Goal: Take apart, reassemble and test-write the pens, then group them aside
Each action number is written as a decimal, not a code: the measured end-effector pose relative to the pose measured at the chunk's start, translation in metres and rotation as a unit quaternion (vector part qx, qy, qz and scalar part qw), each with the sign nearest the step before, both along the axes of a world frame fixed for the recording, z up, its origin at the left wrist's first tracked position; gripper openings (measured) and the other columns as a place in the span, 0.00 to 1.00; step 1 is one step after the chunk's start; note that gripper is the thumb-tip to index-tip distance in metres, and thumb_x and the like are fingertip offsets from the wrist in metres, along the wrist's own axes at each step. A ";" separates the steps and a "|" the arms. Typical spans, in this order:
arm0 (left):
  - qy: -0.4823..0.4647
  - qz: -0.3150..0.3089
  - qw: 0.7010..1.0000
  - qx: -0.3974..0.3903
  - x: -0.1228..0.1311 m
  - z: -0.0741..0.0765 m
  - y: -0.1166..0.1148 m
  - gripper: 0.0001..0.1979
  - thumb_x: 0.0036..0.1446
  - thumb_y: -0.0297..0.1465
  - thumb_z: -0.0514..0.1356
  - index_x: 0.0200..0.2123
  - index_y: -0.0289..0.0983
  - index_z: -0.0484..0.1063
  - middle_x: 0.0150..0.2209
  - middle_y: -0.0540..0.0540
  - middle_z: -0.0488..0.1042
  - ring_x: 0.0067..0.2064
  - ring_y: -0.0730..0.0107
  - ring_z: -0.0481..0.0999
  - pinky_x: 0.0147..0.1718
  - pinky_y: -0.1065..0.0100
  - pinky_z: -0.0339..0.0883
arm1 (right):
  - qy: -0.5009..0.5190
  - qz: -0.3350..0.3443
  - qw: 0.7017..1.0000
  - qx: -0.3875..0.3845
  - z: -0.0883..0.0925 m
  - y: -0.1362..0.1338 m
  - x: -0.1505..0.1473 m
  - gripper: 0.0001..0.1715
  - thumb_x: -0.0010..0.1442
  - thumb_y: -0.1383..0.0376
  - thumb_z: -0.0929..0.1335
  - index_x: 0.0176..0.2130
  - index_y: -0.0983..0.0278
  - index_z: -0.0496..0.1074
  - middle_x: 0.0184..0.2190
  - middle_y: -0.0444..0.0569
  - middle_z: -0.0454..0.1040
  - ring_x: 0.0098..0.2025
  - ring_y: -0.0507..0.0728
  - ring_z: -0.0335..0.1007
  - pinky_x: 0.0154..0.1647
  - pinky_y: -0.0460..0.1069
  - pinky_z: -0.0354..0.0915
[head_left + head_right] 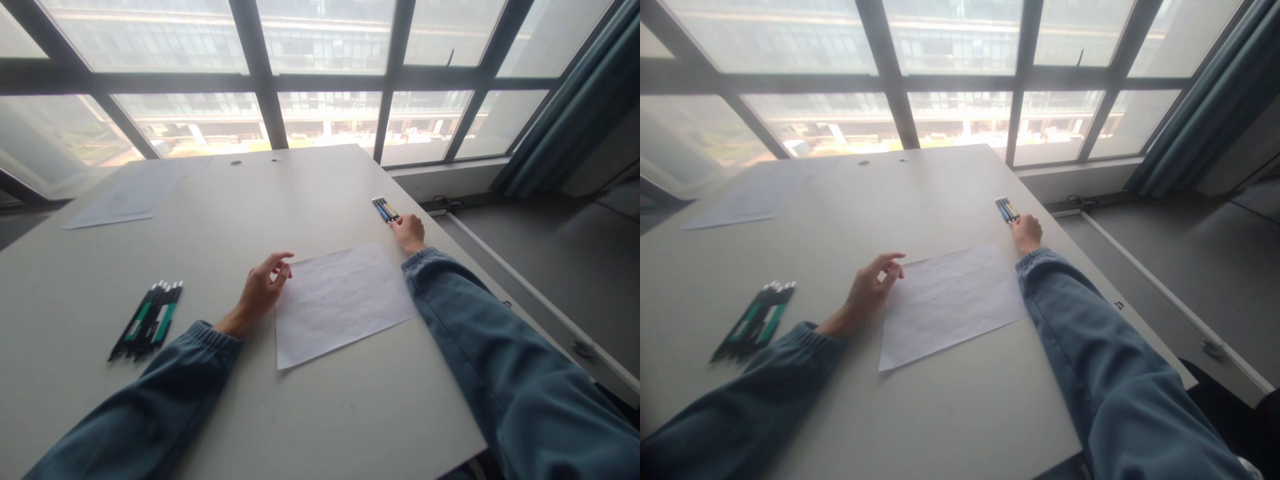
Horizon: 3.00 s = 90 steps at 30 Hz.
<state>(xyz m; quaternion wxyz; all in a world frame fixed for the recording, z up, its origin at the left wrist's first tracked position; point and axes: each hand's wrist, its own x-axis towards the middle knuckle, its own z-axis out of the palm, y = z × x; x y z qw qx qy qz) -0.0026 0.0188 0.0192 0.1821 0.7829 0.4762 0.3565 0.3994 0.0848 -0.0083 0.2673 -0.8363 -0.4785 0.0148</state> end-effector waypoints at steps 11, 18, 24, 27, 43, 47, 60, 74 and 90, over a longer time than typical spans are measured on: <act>0.000 -0.006 1.000 -0.003 0.001 0.000 0.000 0.17 0.65 0.38 0.54 0.51 0.38 0.74 0.30 0.49 0.78 0.33 0.68 0.76 0.30 0.72 0.68 | -0.003 -0.001 1.000 0.002 0.002 0.001 -0.002 0.13 0.62 0.56 0.71 0.38 0.64 0.79 0.41 0.59 0.81 0.44 0.65 0.77 0.47 0.56 0.70; 0.035 -0.044 0.998 0.038 -0.002 -0.006 0.003 0.12 0.65 0.35 0.55 0.44 0.39 0.77 0.37 0.46 0.81 0.41 0.63 0.78 0.47 0.62 0.73 | -0.004 0.033 0.999 0.018 0.008 -0.010 -0.015 0.19 0.67 0.55 0.64 0.38 0.63 0.79 0.39 0.59 0.81 0.43 0.65 0.76 0.47 0.55 0.68; 0.097 -0.095 0.988 0.072 -0.004 -0.008 0.002 0.16 0.66 0.35 0.55 0.54 0.41 0.75 0.54 0.43 0.77 0.56 0.58 0.74 0.60 0.53 0.68 | 0.035 0.220 0.967 0.128 0.024 -0.030 -0.049 0.18 0.70 0.60 0.61 0.46 0.65 0.77 0.43 0.53 0.81 0.41 0.58 0.75 0.46 0.50 0.69; 0.131 -0.113 0.983 0.064 -0.006 -0.010 0.002 0.20 0.66 0.37 0.55 0.59 0.42 0.72 0.60 0.43 0.73 0.62 0.57 0.71 0.64 0.52 0.65 | 0.061 0.346 0.917 0.188 0.030 -0.047 -0.072 0.21 0.71 0.61 0.59 0.48 0.65 0.77 0.46 0.55 0.80 0.47 0.60 0.75 0.47 0.52 0.71; 0.220 -0.133 0.966 0.038 -0.006 -0.013 0.000 0.23 0.66 0.42 0.55 0.61 0.43 0.71 0.66 0.43 0.67 0.68 0.53 0.64 0.67 0.50 0.60 | -0.060 0.570 0.818 0.056 0.001 -0.082 -0.120 0.23 0.68 0.64 0.64 0.60 0.63 0.72 0.65 0.58 0.67 0.68 0.67 0.61 0.68 0.66 0.60; 0.215 -0.133 0.967 0.037 -0.006 -0.013 0.000 0.23 0.66 0.41 0.55 0.61 0.44 0.71 0.66 0.44 0.67 0.68 0.53 0.64 0.67 0.50 0.59 | -0.063 0.567 0.819 0.059 0.003 -0.084 -0.120 0.23 0.68 0.64 0.64 0.60 0.62 0.72 0.65 0.58 0.68 0.67 0.67 0.62 0.68 0.65 0.60; 0.238 -0.036 0.970 0.029 -0.018 0.011 -0.013 0.22 0.67 0.36 0.55 0.62 0.40 0.69 0.61 0.43 0.72 0.62 0.58 0.71 0.63 0.57 0.63 | -0.070 0.564 0.821 0.055 -0.001 -0.084 -0.121 0.24 0.68 0.63 0.64 0.61 0.60 0.71 0.65 0.55 0.68 0.67 0.66 0.63 0.67 0.65 0.62; 0.271 0.197 0.901 -0.276 -0.203 0.096 0.042 0.26 0.48 0.38 0.70 0.52 0.40 0.77 0.49 0.42 0.81 0.44 0.62 0.81 0.42 0.70 0.73 | -0.072 0.563 0.820 0.070 -0.009 -0.083 -0.121 0.26 0.68 0.60 0.64 0.62 0.61 0.70 0.63 0.56 0.71 0.65 0.67 0.66 0.65 0.66 0.64; 0.068 0.326 0.853 -0.401 -0.222 0.069 0.041 0.11 0.34 0.24 0.72 0.21 0.36 0.74 0.20 0.47 0.75 0.26 0.67 0.77 0.34 0.67 0.74 | -0.069 0.547 0.828 0.098 -0.010 -0.085 -0.121 0.28 0.66 0.60 0.65 0.64 0.59 0.67 0.61 0.57 0.70 0.62 0.69 0.67 0.63 0.68 0.65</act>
